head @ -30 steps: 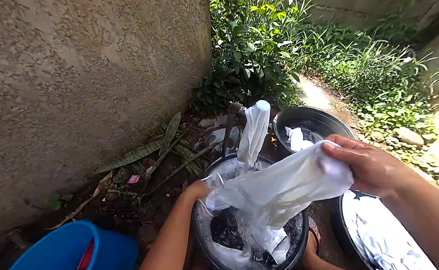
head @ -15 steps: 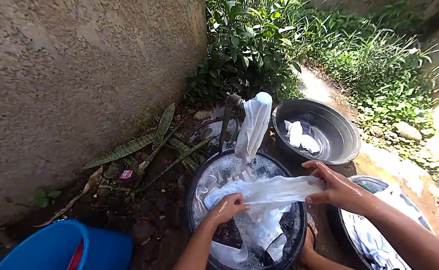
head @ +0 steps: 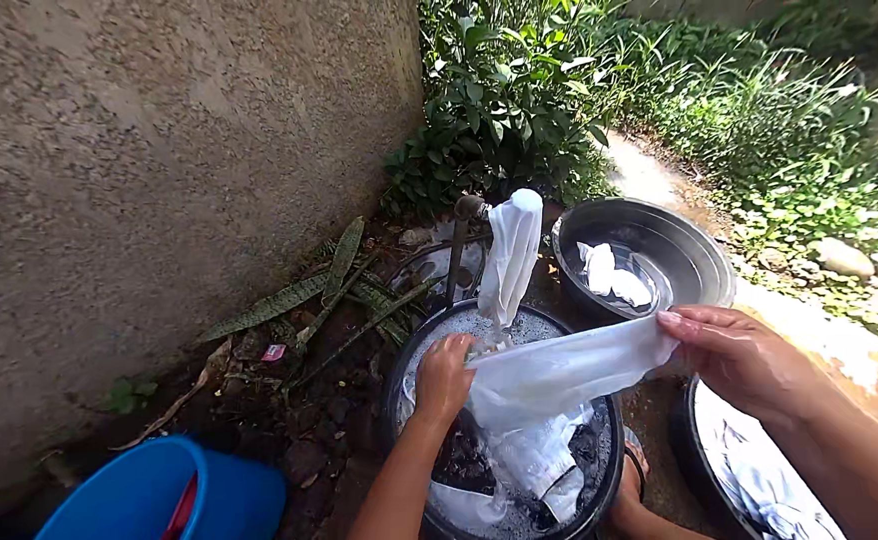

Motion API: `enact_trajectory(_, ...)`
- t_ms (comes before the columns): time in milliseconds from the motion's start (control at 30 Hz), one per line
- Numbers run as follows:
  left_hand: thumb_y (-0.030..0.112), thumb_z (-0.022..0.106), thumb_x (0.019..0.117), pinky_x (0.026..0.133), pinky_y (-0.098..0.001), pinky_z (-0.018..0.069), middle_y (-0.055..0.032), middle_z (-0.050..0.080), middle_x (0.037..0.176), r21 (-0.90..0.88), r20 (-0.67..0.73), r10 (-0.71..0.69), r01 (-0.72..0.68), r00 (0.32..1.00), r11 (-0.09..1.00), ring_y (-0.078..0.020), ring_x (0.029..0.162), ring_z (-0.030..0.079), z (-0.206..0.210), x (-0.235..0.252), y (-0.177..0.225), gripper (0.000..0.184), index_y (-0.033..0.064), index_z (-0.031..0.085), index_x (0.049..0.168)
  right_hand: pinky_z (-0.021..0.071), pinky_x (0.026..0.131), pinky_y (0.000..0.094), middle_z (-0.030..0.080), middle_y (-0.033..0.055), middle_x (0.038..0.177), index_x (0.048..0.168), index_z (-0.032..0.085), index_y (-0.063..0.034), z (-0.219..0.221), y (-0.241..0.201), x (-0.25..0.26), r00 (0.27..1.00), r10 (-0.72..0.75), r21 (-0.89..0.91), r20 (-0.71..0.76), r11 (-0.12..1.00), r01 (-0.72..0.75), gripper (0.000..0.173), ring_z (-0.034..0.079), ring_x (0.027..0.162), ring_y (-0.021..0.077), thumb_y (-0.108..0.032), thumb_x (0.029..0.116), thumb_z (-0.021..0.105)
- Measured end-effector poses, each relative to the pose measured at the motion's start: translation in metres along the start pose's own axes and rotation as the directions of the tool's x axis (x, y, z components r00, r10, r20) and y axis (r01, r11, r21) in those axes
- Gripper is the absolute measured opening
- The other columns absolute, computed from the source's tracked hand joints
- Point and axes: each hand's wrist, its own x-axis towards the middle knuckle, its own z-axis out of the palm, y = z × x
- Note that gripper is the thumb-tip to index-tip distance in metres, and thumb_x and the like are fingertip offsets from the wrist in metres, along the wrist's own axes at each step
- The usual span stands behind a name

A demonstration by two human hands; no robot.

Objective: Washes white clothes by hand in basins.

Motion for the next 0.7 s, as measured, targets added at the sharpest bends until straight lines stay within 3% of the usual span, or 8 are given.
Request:
enact_trajectory(67,0.021,0.079,0.0880,0.095,-0.0558,0.0520,-0.0250,0.066,0.117,-0.086,0.034,-0.269,0.271,0.963,0.959,-0.0402,0.106,0.066,0.020,-0.006,-0.007,0.048,-0.0012,0.065,0.127,0.0606,0.068,0.0228,0.072,0.0018,0.076,0.083,0.071,-0.0113,0.003,-0.017,-0.006,1.000,0.004,0.233,0.003,0.973,-0.005,0.045,0.070,0.070,0.0064,-0.017,0.1071,0.034)
enact_trajectory(167,0.027,0.071,0.0968,0.092,-0.0508,0.0533,-0.0245,0.065,0.119,-0.319,0.337,-0.566,0.657,0.752,0.683,-0.0338,0.101,0.066,0.064,-0.028,-0.013,0.051,-0.0027,0.056,0.136,0.0633,0.072,0.0276,0.073,0.0073,0.086,0.097,0.068,-0.0089,0.005,-0.022,-0.008,0.996,0.071,0.483,0.056,0.871,-0.089,0.041,0.073,0.078,0.0112,-0.018,0.1091,0.029)
enact_trajectory(233,0.017,0.065,0.1006,0.078,-0.0400,0.0550,-0.0234,0.061,0.119,-0.543,0.556,-0.589,0.793,0.587,0.277,-0.0263,0.088,0.064,0.075,-0.043,-0.015,0.051,-0.0014,0.043,0.143,0.0634,0.072,0.0278,0.073,0.0091,0.089,0.102,0.067,-0.0066,0.004,-0.013,-0.004,0.995,0.064,0.420,0.076,0.903,-0.090,0.027,0.073,0.078,0.0117,-0.006,0.1015,0.040)
enact_trajectory(300,-0.008,0.058,0.0917,0.068,-0.0333,0.0552,-0.0175,0.056,0.109,-0.720,0.556,-0.549,0.691,0.624,0.056,-0.0189,0.079,0.061,0.063,-0.047,-0.018,0.048,-0.0016,0.041,0.136,0.0610,0.067,0.0238,0.073,0.0058,0.083,0.098,0.067,-0.0063,0.000,-0.001,0.002,1.000,0.013,0.150,-0.012,0.989,-0.011,0.019,0.070,0.072,0.0082,0.003,0.0889,0.054)
enact_trajectory(433,-0.019,0.051,0.0706,0.080,-0.0292,0.0536,-0.0078,0.059,0.127,-0.928,0.196,-0.356,0.290,0.914,0.234,-0.0097,0.100,0.061,0.010,-0.034,-0.047,0.030,0.0043,0.050,0.089,0.0540,0.060,0.0213,0.064,-0.0033,0.084,0.078,0.054,-0.0175,-0.040,0.039,0.022,0.992,-0.021,0.037,-0.121,0.999,0.025,0.033,0.060,0.069,0.0044,0.016,0.0749,0.056)
enact_trajectory(533,-0.009,0.053,0.0797,0.098,-0.0294,0.0504,-0.0073,0.064,0.129,-0.825,0.243,-0.065,0.241,0.968,0.510,-0.0101,0.120,0.058,-0.034,-0.026,-0.075,0.023,0.0078,0.057,0.065,0.0530,0.072,0.0223,0.069,-0.0006,0.092,0.060,0.053,-0.0127,-0.066,0.068,0.030,0.998,-0.026,-0.267,-0.050,0.964,0.012,0.031,0.063,0.086,0.0063,0.012,0.0776,0.053)
enact_trajectory(633,-0.012,0.050,0.0914,0.114,-0.0449,0.0380,-0.0164,0.052,0.148,-0.295,0.429,-0.140,0.285,0.892,0.912,-0.0272,0.139,0.046,-0.057,-0.012,-0.070,0.034,0.0049,0.078,0.100,0.0489,0.097,0.0586,0.065,0.0194,0.126,0.107,0.080,-0.0110,-0.051,0.084,0.037,0.976,0.203,-0.902,0.077,0.432,-0.018,0.042,0.061,0.118,0.0386,0.016,0.0895,0.053)
enact_trajectory(700,-0.010,0.055,0.0887,0.112,-0.0548,0.0419,-0.0186,0.022,0.167,0.013,0.445,-0.299,0.328,0.844,0.944,-0.0408,0.142,0.043,-0.035,-0.005,-0.062,0.057,0.0176,0.067,0.137,0.0484,0.096,0.0642,0.049,0.0178,0.151,0.139,0.066,-0.0214,-0.026,0.107,0.045,0.921,0.388,-0.976,0.009,0.204,-0.077,0.060,0.053,0.129,0.0459,0.011,0.0888,0.058)
